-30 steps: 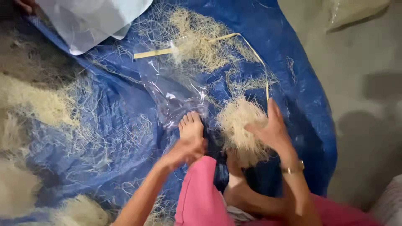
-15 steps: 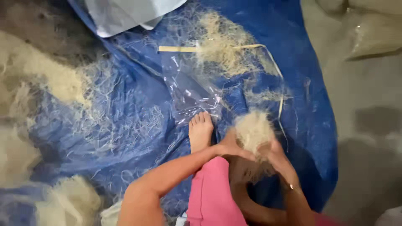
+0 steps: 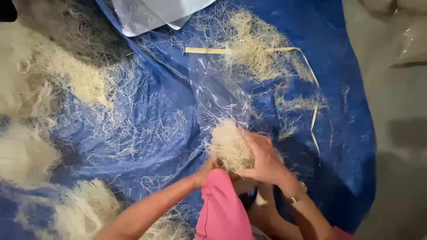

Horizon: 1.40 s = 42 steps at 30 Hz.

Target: The person places bundles of dried noodles into clear plastic bags by hand while sitting on a floor mat.

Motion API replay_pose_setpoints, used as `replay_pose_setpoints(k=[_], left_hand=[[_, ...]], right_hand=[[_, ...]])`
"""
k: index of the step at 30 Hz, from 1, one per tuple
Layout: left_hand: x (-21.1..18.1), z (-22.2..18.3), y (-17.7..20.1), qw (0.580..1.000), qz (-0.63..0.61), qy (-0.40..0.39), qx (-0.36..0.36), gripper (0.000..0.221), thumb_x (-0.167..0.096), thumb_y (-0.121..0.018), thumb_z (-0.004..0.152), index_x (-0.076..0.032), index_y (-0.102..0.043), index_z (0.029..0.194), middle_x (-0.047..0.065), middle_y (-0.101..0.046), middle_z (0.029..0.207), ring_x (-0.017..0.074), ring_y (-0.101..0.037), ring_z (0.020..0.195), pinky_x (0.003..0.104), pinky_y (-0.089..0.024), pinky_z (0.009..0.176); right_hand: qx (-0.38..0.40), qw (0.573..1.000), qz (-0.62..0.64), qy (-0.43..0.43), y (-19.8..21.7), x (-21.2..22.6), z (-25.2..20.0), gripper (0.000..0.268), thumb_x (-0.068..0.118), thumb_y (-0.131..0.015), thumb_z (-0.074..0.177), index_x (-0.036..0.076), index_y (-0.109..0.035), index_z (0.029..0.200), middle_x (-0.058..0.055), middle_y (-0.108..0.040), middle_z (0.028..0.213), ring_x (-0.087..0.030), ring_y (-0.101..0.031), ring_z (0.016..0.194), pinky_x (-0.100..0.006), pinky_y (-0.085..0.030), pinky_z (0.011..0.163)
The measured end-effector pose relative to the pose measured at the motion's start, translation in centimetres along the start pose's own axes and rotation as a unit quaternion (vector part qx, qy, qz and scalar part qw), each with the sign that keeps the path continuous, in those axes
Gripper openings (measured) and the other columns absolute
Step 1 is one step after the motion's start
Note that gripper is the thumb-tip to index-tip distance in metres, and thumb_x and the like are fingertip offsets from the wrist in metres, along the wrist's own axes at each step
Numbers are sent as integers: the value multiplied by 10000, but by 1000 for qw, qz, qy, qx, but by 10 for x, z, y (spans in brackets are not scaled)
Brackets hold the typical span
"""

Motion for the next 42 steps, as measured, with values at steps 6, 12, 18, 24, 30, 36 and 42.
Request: replay_pose_setpoints(k=[6,12,18,24,30,36,42], left_hand=[[-33,-21,43,936,242,223,127,793,-469,-619,922,-22,-358,1523,257,-407,1525,466,-209,1478,511,-222,1216],[-18,-24,79,866,304,323,231,1081,-978,-581,530,-151,-707,1214,168,-670,1239,333,-635,1179,470,-552,939],[50,1,131,865,491,-54,-93,86,-349,-689,830,-391,-640,886,-129,-570,1095,130,-603,1044,308,-488,905],[8,33,88,710,562,-306,-294,177,-320,-756,850,-377,-672,995,71,-414,1586,352,-344,1451,589,-206,1143],[-6,77,90,627,681,-315,-210,238,-127,-657,870,-189,-703,1096,57,-497,1493,233,-607,858,316,-566,543],[-17,90,89,512,817,-254,77,990,105,-561,832,-346,-126,1599,114,-33,1679,92,-548,725,175,-624,577],[-83,76,68,462,834,-218,208,909,107,-521,865,-186,-104,1618,167,-59,1669,95,-599,794,173,-564,521]], right_hand=[[195,970,-77,-121,0,-10,8,1247,490,-938,502,208,-346,1563,-95,-593,1360,-295,-567,1252,-471,-385,1007],[297,947,-48,-109,-17,-11,15,975,327,-879,646,146,-436,1496,-176,-520,1429,-372,-450,1340,-596,-288,1082],[276,953,-92,-90,-31,-28,-14,1301,866,-710,520,156,-325,1540,-161,-371,1493,-388,-383,1387,-599,-221,1151],[117,992,0,-46,1,2,-14,707,522,-445,984,94,-371,1542,-203,-548,1327,-440,-508,1251,-603,-350,1029],[137,982,-117,55,-8,-1,-2,513,311,-357,1020,202,-429,1516,-118,-506,1418,-384,-462,1330,-559,-316,1064],[204,967,-151,6,-36,-39,23,903,597,-748,658,214,-491,1435,-111,-561,1265,-362,-552,1211,-516,-402,977],[265,939,-115,-189,-31,-55,51,771,629,-677,649,140,-640,1244,-106,-626,1263,-420,-661,1043,-597,-534,784]])
Point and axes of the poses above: each hand's wrist, its own z-axis towards the middle knuckle, its own y-axis out of the back of the hand, x = y × z, the point moved 3 cm from there along z, towards the middle knuckle
